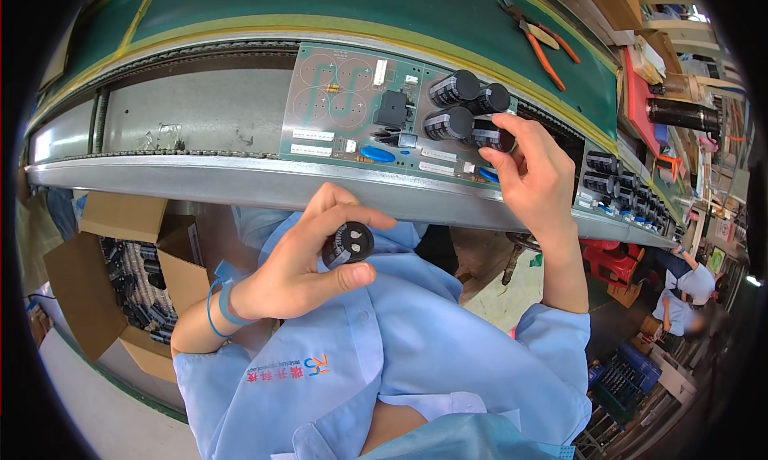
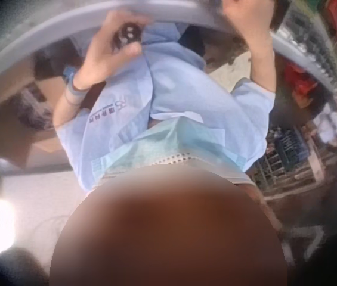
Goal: Manually placing capacitors on a PCB and using pliers for assembly on a production line.
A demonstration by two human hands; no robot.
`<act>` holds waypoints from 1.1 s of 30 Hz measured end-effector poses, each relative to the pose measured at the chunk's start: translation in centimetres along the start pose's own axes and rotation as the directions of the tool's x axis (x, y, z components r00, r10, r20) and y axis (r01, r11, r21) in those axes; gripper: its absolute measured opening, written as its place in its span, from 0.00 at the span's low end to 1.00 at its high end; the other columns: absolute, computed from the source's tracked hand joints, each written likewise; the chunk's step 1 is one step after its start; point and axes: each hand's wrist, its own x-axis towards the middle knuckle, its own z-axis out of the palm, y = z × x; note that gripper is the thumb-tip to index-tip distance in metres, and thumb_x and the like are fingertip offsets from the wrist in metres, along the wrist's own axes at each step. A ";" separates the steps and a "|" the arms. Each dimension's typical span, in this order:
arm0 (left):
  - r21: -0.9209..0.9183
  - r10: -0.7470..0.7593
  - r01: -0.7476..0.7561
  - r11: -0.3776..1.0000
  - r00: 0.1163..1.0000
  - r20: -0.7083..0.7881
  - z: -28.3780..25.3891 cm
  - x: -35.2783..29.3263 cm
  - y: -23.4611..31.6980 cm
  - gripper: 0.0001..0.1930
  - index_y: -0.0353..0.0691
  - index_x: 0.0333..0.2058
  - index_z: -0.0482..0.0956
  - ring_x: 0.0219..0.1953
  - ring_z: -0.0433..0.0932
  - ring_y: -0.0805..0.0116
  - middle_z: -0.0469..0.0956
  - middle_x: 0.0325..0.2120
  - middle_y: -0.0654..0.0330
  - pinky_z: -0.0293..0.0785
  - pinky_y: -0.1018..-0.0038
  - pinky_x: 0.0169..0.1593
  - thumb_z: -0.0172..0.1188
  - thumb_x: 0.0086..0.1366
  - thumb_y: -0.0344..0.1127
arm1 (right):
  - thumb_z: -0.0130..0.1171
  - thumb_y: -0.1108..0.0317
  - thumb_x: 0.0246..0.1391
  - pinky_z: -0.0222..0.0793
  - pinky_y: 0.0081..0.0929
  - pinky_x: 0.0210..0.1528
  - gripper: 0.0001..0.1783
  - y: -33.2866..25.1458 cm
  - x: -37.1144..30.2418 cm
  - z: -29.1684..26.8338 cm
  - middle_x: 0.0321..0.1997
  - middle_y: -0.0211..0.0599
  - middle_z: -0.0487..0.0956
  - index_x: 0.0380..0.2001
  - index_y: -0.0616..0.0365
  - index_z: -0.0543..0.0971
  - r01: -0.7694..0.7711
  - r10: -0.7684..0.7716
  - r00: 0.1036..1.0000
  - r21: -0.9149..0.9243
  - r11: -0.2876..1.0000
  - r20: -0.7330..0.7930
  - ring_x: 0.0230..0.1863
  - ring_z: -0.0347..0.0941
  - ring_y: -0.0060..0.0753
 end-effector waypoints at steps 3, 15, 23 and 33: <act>-0.036 -0.003 0.001 0.999 0.999 -0.051 -0.4 0.0 0.5 0.26 0.35 0.44 0.77 0.43 0.64 0.68 0.64 0.37 0.61 0.60 0.74 0.49 0.69 0.54 0.48 | 0.66 0.72 0.41 0.71 0.30 0.26 0.18 0.0 0.2 -0.1 0.29 0.35 0.77 0.39 0.55 0.76 0.034 -0.033 0.999 -0.038 0.999 0.036 0.26 0.75 0.39; -0.082 0.033 -0.045 0.996 0.990 -0.138 -0.3 -0.1 0.3 0.26 0.35 0.43 0.77 0.39 0.69 0.72 0.70 0.37 0.63 0.65 0.77 0.46 0.76 0.45 0.38 | 0.66 0.70 0.42 0.68 0.31 0.23 0.20 -0.2 0.9 1.3 0.28 0.36 0.75 0.42 0.56 0.75 0.155 -0.156 0.988 -0.133 0.979 -0.002 0.23 0.72 0.41; -0.189 -0.002 -0.038 0.981 0.978 -0.207 -0.5 0.6 0.0 0.28 0.33 0.44 0.73 0.42 0.71 0.72 0.71 0.39 0.61 0.67 0.77 0.49 0.75 0.46 0.35 | 0.66 0.72 0.40 0.69 0.32 0.22 0.21 -0.2 0.0 1.2 0.23 0.38 0.73 0.41 0.57 0.73 0.132 -0.143 0.989 -0.205 0.970 -0.038 0.21 0.74 0.41; -0.534 -0.077 -0.061 0.843 0.969 -0.233 -0.6 0.5 0.8 0.24 0.35 0.50 0.68 0.43 0.75 0.73 0.74 0.44 0.57 0.74 0.76 0.48 0.66 0.58 0.34 | 0.66 0.73 0.40 0.72 0.33 0.27 0.23 -0.4 -0.6 1.0 0.30 0.39 0.77 0.44 0.54 0.75 0.085 -0.098 0.994 -0.219 0.972 -0.047 0.28 0.76 0.42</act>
